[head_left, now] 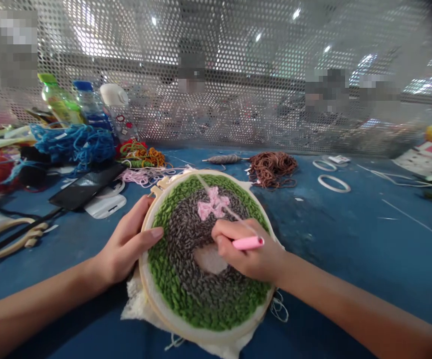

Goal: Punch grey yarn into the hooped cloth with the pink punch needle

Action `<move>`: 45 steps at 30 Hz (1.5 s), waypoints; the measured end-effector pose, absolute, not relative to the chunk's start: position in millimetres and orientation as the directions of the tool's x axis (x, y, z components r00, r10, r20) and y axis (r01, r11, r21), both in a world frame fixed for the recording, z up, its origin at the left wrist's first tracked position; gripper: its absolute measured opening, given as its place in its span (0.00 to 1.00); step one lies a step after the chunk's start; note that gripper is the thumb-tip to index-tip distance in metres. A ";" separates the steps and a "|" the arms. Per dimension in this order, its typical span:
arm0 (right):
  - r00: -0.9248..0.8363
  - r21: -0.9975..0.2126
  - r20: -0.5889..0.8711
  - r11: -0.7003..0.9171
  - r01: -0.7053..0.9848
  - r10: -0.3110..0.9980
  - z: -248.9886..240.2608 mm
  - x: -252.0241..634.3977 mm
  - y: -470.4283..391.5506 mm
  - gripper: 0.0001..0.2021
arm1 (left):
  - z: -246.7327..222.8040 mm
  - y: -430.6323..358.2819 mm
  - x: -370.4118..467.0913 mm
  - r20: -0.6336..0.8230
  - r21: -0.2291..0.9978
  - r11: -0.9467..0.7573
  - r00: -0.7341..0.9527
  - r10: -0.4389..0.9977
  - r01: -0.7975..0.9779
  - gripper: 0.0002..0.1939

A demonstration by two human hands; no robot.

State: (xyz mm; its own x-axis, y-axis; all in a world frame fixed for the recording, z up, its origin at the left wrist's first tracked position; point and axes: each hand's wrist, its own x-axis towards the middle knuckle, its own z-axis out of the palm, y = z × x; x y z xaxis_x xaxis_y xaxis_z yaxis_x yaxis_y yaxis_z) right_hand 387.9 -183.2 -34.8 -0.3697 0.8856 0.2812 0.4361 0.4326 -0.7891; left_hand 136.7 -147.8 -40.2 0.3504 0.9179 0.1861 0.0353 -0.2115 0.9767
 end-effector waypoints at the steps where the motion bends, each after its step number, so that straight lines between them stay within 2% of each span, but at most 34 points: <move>1: -0.399 -0.778 0.270 0.443 0.446 0.876 -35.1 387.5 -183.3 0.08 | -40.0 -148.1 137.2 0.173 0.981 -0.193 0.346 0.922 0.023 0.16; 3: -0.333 -0.868 0.241 0.355 0.346 0.912 -36.3 389.2 -180.4 0.10 | -40.1 -147.7 137.9 0.143 0.988 -0.154 0.349 0.926 0.004 0.15; 5: -0.178 -0.960 0.207 0.235 0.155 0.962 -37.5 393.3 -175.0 0.11 | -41.0 -146.3 138.1 0.143 0.988 -0.154 0.356 0.923 0.003 0.13; 8: 0.015 -0.986 0.166 0.167 -0.008 0.986 -37.6 398.0 -169.1 0.10 | -42.8 -144.1 137.5 0.183 0.979 -0.201 0.358 0.916 0.014 0.12; 10: -0.006 -0.983 0.179 0.180 0.044 0.984 -36.2 397.0 -170.1 0.11 | -43.4 -143.6 137.0 0.195 0.976 -0.217 0.358 0.913 0.021 0.12; 11: -0.074 -0.968 0.204 0.213 0.130 0.976 -35.4 395.2 -172.0 0.11 | -43.3 -143.8 136.7 0.202 0.974 -0.224 0.356 0.913 0.023 0.12; 13: -0.259 -0.869 0.253 0.336 0.363 0.932 -33.8 390.4 -177.1 0.09 | -42.8 -144.6 136.2 0.216 0.970 -0.242 0.352 0.910 0.028 0.13; 15: -0.397 -0.741 0.261 0.447 0.502 0.880 -33.4 386.5 -180.8 0.07 | -42.3 -144.9 135.5 0.232 0.963 -0.266 0.364 0.902 0.047 0.14; 16: -0.412 -0.732 0.257 0.455 0.507 0.874 -33.7 385.7 -181.1 0.07 | -42.1 -144.6 135.2 0.236 0.959 -0.276 0.374 0.897 0.058 0.13; 17: -0.386 -0.773 0.248 0.422 0.473 0.888 -34.4 385.8 -180.4 0.08 | -42.2 -144.1 134.9 0.236 0.957 -0.283 0.384 0.892 0.069 0.13; 20: -0.184 -0.951 0.190 0.228 0.208 0.964 -37.6 390.8 -173.0 0.11 | -43.0 -141.7 134.5 0.224 0.957 -0.279 0.402 0.888 0.083 0.11; 22: -0.042 -0.987 0.149 0.151 0.050 0.988 -39.3 395.1 -167.5 0.10 | -43.2 -140.7 134.7 0.217 0.958 -0.274 0.410 0.886 0.085 0.11; 24: 0.029 -0.990 0.141 0.141 -0.016 0.990 -39.6 397.2 -165.3 0.10 | -42.8 -140.8 134.9 0.210 0.959 -0.269 0.412 0.887 0.088 0.11; 26: -0.002 -0.986 0.158 0.158 0.046 0.987 -38.1 395.6 -167.9 0.11 | -41.9 -141.6 134.9 0.207 0.959 -0.266 0.409 0.889 0.092 0.11; 27: -0.069 -0.972 0.186 0.194 0.133 0.980 -36.9 393.7 -170.7 0.10 | -41.4 -142.1 134.9 0.208 0.959 -0.267 0.405 0.890 0.095 0.11; 29: -0.257 -0.878 0.232 0.316 0.359 0.938 -34.5 388.6 -177.1 0.08 | -40.7 -143.0 134.6 0.213 0.957 -0.272 0.400 0.891 0.097 0.13; 31: -0.395 -0.762 0.240 0.424 0.489 0.887 -33.4 384.8 -181.4 0.06 | -40.4 -143.4 134.6 0.211 0.959 -0.267 0.393 0.895 0.094 0.15; 33: -0.361 -0.796 0.248 0.401 0.453 0.899 -34.4 384.6 -180.8 0.08 | -40.4 -143.2 134.9 0.199 0.963 -0.253 0.389 0.899 0.092 0.15; 36: -0.123 -0.961 0.192 0.212 0.179 0.974 -37.9 390.2 -172.9 0.11 | -40.6 -142.8 135.9 0.175 0.973 -0.219 0.382 0.907 0.075 0.14; 39: 0.015 -0.992 0.129 0.129 0.000 0.992 -39.8 394.7 -167.1 0.11 | -40.9 -143.0 136.4 0.157 0.980 -0.192 0.375 0.914 0.056 0.14; 41: -0.023 -0.988 0.149 0.150 0.035 0.989 -39.2 393.2 -168.8 0.11 | -41.2 -143.3 136.3 0.156 0.980 -0.191 0.375 0.914 0.057 0.13; 43: -0.175 -0.946 0.209 0.245 0.213 0.962 -37.5 388.6 -174.3 0.10 | -41.4 -143.4 135.8 0.154 0.980 -0.189 0.382 0.911 0.055 0.14; 45: -0.346 -0.829 0.253 0.387 0.404 0.904 -36.0 383.5 -179.9 0.08 | -41.5 -143.1 135.4 0.141 0.983 -0.176 0.399 0.906 0.052 0.15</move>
State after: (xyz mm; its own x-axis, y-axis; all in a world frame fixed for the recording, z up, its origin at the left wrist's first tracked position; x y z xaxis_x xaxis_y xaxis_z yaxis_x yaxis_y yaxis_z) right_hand 383.5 -179.9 -36.0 -0.3461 0.9035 0.2528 0.4043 0.3867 -0.8289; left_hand 135.4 -143.1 -41.5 0.3989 0.9060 0.1412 0.0519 -0.1760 0.9830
